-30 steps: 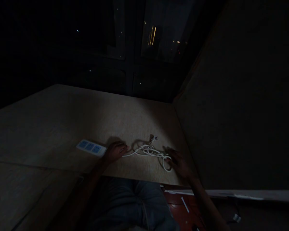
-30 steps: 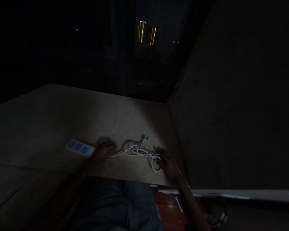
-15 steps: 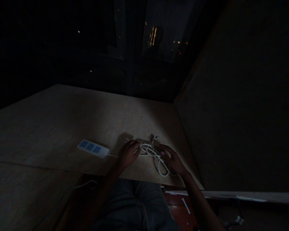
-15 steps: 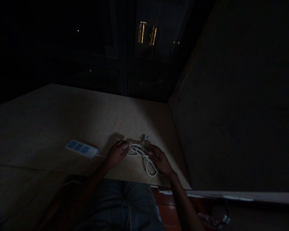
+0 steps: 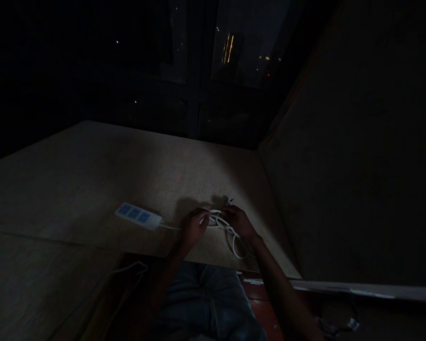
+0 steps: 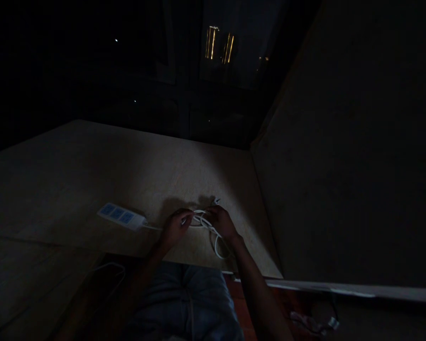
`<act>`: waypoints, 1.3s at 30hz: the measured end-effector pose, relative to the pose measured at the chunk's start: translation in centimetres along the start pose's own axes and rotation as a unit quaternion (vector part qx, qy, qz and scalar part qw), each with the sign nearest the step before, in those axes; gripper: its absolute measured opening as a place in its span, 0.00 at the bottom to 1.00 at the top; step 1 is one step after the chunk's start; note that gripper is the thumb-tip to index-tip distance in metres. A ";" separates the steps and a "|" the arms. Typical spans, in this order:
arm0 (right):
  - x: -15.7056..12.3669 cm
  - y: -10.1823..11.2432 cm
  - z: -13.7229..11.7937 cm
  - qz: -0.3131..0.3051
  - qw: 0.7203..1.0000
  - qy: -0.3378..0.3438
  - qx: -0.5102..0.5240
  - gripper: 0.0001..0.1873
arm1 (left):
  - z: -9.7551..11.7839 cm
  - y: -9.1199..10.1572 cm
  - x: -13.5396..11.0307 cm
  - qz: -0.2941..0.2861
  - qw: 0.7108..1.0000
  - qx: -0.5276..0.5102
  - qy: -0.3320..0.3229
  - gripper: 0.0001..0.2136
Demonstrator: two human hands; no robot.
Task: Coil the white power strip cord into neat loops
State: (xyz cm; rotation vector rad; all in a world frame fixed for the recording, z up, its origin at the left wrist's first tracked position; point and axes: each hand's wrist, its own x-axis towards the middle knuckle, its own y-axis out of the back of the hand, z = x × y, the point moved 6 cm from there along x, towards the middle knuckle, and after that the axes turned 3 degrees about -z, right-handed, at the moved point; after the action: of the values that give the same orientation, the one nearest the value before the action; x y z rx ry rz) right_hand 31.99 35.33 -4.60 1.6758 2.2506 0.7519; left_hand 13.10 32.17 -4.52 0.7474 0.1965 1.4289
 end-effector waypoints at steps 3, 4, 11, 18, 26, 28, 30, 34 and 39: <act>0.8 -0.1 -0.8 -0.030 0.998 0.031 -0.044 0.13 | 0.0 0.2 0.1 0.000 1.000 0.002 0.013 0.09; 1.0 -0.1 -1.1 -0.040 0.997 0.041 -0.059 0.12 | 0.0 0.3 0.1 0.002 1.000 0.001 0.021 0.08; 1.2 -0.8 -1.4 -0.079 0.990 0.037 -0.108 0.10 | -0.6 0.7 1.0 -0.018 0.998 -0.021 0.048 0.06; -0.8 -0.2 -2.1 0.048 0.988 0.109 -0.095 0.15 | 0.0 1.8 1.0 -0.012 0.997 -0.064 0.047 0.06; -0.8 0.7 -5.9 0.111 0.950 0.245 -0.158 0.13 | 2.5 3.5 1.2 0.027 0.995 -0.089 0.034 0.16; -0.6 1.0 -7.0 0.119 0.936 0.283 -0.171 0.13 | 2.8 3.5 1.4 0.025 0.993 -0.109 0.028 0.14; -0.3 1.1 -8.0 0.110 0.934 0.299 -0.163 0.16 | 2.5 3.6 1.5 0.037 0.990 -0.133 0.033 0.11; 0.2 1.4 -8.7 0.036 0.964 0.244 -0.098 0.27 | 1.0 3.4 1.2 0.069 0.978 -0.181 0.077 0.12; -1.8 3.1 -7.2 -0.019 0.988 0.134 -0.075 0.41 | 0.0 3.2 0.1 0.125 0.954 -0.249 0.113 0.14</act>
State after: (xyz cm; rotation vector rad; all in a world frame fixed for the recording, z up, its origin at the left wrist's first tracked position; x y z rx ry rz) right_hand 31.72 32.46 2.89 1.5349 2.3217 1.1689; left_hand 10.50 32.18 -2.70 0.1954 -0.0896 1.7153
